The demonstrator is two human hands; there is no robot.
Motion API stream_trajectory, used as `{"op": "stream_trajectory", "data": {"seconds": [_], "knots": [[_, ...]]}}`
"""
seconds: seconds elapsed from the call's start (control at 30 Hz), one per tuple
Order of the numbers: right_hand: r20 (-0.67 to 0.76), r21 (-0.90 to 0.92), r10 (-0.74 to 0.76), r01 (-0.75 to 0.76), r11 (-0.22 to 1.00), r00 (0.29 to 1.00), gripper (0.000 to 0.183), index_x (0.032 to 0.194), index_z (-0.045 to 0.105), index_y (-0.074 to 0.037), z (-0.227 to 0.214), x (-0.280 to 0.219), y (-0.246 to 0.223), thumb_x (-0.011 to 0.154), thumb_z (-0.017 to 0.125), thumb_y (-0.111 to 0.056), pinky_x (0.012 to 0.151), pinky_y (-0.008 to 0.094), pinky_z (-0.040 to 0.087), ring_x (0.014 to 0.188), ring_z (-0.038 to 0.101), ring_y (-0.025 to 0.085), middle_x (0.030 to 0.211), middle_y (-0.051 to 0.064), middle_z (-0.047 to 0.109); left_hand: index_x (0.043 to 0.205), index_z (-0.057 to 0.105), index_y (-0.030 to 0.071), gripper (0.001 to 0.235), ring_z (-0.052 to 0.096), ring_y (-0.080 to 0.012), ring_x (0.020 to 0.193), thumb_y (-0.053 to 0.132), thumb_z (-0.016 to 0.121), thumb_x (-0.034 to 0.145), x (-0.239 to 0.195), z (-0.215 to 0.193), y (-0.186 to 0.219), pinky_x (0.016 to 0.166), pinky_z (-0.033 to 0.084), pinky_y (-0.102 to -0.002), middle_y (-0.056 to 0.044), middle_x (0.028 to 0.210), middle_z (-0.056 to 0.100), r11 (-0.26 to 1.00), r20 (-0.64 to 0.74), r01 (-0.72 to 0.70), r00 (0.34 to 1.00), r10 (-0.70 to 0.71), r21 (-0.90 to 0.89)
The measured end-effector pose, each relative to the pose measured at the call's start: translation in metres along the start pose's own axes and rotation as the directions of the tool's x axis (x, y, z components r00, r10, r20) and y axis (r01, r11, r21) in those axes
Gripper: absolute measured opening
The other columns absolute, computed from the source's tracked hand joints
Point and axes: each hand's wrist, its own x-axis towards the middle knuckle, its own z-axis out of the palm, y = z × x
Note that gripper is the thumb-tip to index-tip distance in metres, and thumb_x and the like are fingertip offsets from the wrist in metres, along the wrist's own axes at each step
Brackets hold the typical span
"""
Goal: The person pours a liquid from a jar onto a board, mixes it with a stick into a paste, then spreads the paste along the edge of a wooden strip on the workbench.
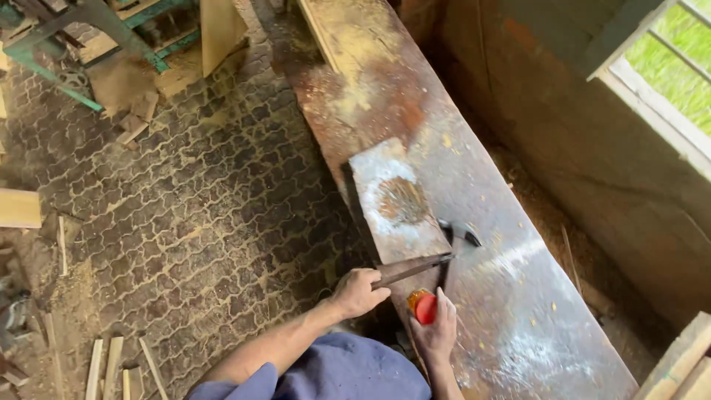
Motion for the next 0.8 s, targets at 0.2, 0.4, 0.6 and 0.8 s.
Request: {"op": "stream_trajectory", "data": {"seconds": [0.2,0.4,0.6,0.8], "knots": [[-0.056,-0.029,0.037,-0.039,0.999,0.998,0.098,0.15,0.043,-0.003,0.055,0.008,-0.006,0.065,0.087,-0.024,0.106,0.046,0.045,0.127,0.052,0.039,0.135,0.023,0.056,0.07,0.06,0.003,0.032,0.064,-0.0363,0.066,0.03,0.073,0.079,-0.045,-0.067,-0.079,0.06,0.049,-0.048,-0.018,0.071,0.063,0.986,-0.124,0.167,0.978,-0.167,-0.009],[-0.29,0.104,0.289,-0.27,0.957,0.912,0.094,0.144,0.047,0.001,0.104,0.002,0.002,0.068,0.092,-0.034,0.106,0.045,0.047,0.122,0.058,0.034,0.132,0.02,0.061,0.071,0.058,0.001,0.031,0.064,-0.0348,0.063,0.027,0.071,0.08,-0.064,-0.105,-0.127,0.059,0.049,-0.048,-0.017,0.069,0.062,0.952,-0.141,0.306,0.942,-0.306,-0.027],[-0.391,0.252,0.403,-0.325,0.911,0.827,0.079,0.132,0.056,-0.002,0.111,-0.009,-0.024,0.071,0.094,-0.035,0.1,0.04,0.053,0.112,0.066,0.028,0.123,0.014,0.067,0.076,0.061,0.002,0.03,0.064,-0.0379,0.074,0.028,0.076,0.079,-0.038,-0.1,-0.098,0.066,0.051,-0.049,-0.018,0.08,0.064,0.999,0.026,-0.049,0.998,0.049,-0.01],[-0.198,0.318,0.081,-0.014,0.948,0.977,0.083,0.137,0.05,0.001,0.071,-0.008,-0.092,0.071,0.093,-0.026,0.103,0.038,0.051,0.116,0.063,0.026,0.126,0.014,0.063,0.092,0.063,0.0,0.05,0.067,-0.036,0.083,0.036,0.086,0.067,0.018,-0.078,-0.024,0.068,0.056,-0.045,-0.017,0.098,0.061,0.894,0.244,-0.434,0.86,0.449,-0.113]]}}
